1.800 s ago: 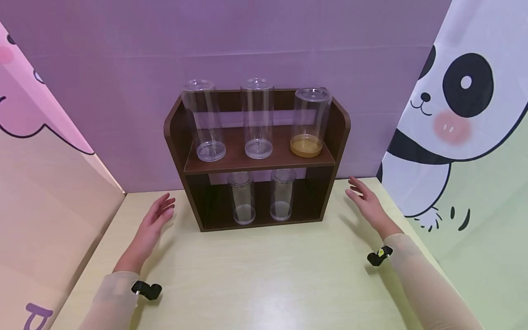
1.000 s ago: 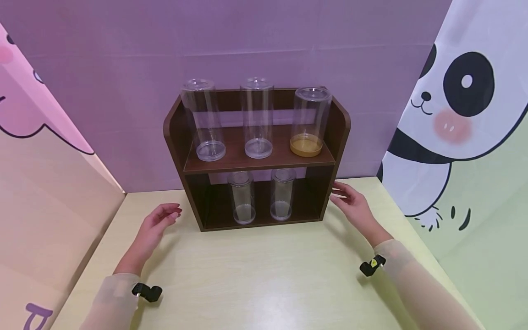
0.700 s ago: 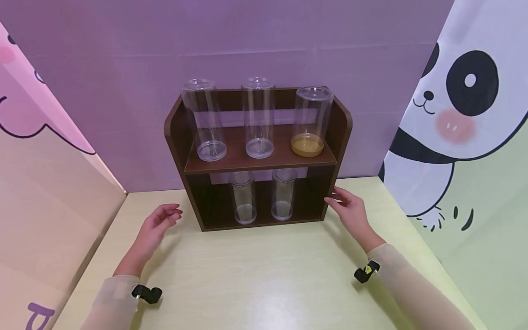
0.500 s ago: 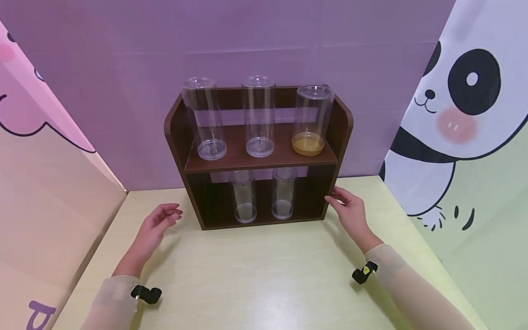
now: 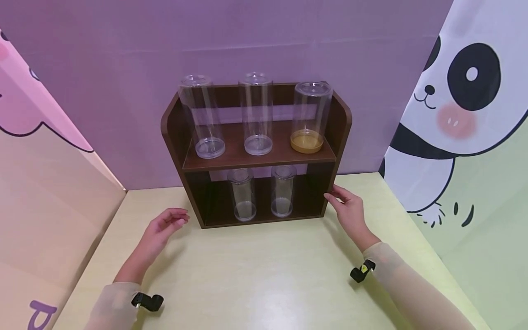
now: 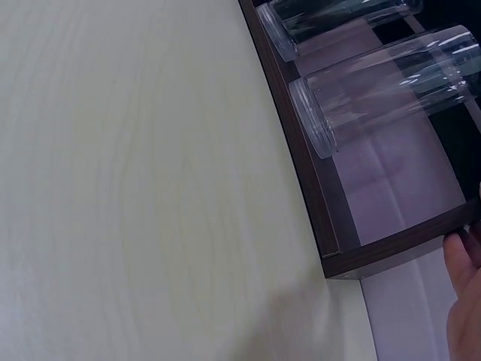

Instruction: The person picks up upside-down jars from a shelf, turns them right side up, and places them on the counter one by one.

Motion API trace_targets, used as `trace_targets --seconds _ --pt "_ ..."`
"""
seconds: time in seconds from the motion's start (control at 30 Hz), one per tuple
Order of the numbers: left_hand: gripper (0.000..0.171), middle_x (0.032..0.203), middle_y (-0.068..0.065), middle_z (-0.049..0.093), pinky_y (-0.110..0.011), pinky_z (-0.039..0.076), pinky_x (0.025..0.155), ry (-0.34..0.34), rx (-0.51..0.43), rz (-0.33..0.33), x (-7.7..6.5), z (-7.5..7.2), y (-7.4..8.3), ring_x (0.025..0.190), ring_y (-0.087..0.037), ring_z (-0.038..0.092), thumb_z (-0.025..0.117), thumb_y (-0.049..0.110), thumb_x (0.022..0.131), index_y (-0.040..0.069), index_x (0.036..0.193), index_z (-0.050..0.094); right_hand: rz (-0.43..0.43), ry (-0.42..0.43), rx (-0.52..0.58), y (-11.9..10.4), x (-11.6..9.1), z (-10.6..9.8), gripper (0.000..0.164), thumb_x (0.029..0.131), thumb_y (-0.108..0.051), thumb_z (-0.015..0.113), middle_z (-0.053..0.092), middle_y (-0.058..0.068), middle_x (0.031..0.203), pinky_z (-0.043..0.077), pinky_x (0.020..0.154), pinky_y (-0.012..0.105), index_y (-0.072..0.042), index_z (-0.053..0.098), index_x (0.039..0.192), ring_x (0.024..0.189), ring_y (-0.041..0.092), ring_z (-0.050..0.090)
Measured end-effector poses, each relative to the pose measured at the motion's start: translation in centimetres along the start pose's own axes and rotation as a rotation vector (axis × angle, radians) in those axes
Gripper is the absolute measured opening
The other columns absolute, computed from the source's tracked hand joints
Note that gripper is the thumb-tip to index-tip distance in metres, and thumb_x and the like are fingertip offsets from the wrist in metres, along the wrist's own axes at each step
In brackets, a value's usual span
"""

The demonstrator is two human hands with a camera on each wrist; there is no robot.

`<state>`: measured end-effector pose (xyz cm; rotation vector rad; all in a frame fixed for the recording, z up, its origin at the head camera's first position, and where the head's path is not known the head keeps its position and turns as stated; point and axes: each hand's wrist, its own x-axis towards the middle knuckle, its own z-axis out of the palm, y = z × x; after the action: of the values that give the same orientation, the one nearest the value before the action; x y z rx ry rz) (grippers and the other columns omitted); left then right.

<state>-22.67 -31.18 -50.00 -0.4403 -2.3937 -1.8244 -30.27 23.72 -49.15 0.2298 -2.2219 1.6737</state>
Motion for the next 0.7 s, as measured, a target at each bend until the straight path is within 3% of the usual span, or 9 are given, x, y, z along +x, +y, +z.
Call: trace_targets --seconds 0.13,0.27,0.4,0.7 --pt "0.033 0.122 0.004 0.072 -0.011 0.051 0.103 0.004 0.003 -0.006 -0.3 1.0 0.4 0.116 -0.004 0.067 0.061 0.01 0.114 -0.013 0.138 0.058 0.0 0.005 0.004 0.0 0.0 0.0 0.038 0.103 -0.011 0.081 0.077 0.02 0.131 0.058 0.093 0.013 -0.002 0.076 0.139 0.115 0.011 0.074" --pt "0.025 0.12 -0.011 0.072 -0.012 0.054 0.098 0.014 0.042 0.0 -0.6 2.0 0.6 0.11 -0.006 0.067 0.064 0.006 0.112 -0.009 0.131 0.063 0.016 0.004 0.001 0.0 -0.1 0.1 0.038 0.104 -0.013 0.081 0.078 0.019 0.131 0.058 0.093 0.013 -0.003 0.076 0.14 0.118 0.017 0.074" --pt "0.024 0.123 -0.023 0.071 -0.014 0.055 0.095 -0.022 0.088 0.015 -0.5 3.1 0.7 0.109 -0.008 0.067 0.069 0.006 0.109 -0.005 0.13 0.067 0.032 0.013 -0.003 0.0 -0.1 0.1 0.037 0.104 -0.014 0.081 0.078 0.019 0.13 0.058 0.094 0.014 -0.004 0.077 0.139 0.12 0.023 0.074" --pt "0.044 0.14 -0.024 0.067 -0.021 0.056 0.103 -0.11 0.088 0.015 0.8 5.6 0.7 0.125 -0.041 0.067 0.079 0.003 0.102 -0.001 0.142 0.063 0.029 0.007 0.0 0.0 -0.1 0.1 0.038 0.104 -0.015 0.08 0.077 0.019 0.132 0.058 0.093 0.013 -0.004 0.076 0.14 0.125 0.034 0.072"
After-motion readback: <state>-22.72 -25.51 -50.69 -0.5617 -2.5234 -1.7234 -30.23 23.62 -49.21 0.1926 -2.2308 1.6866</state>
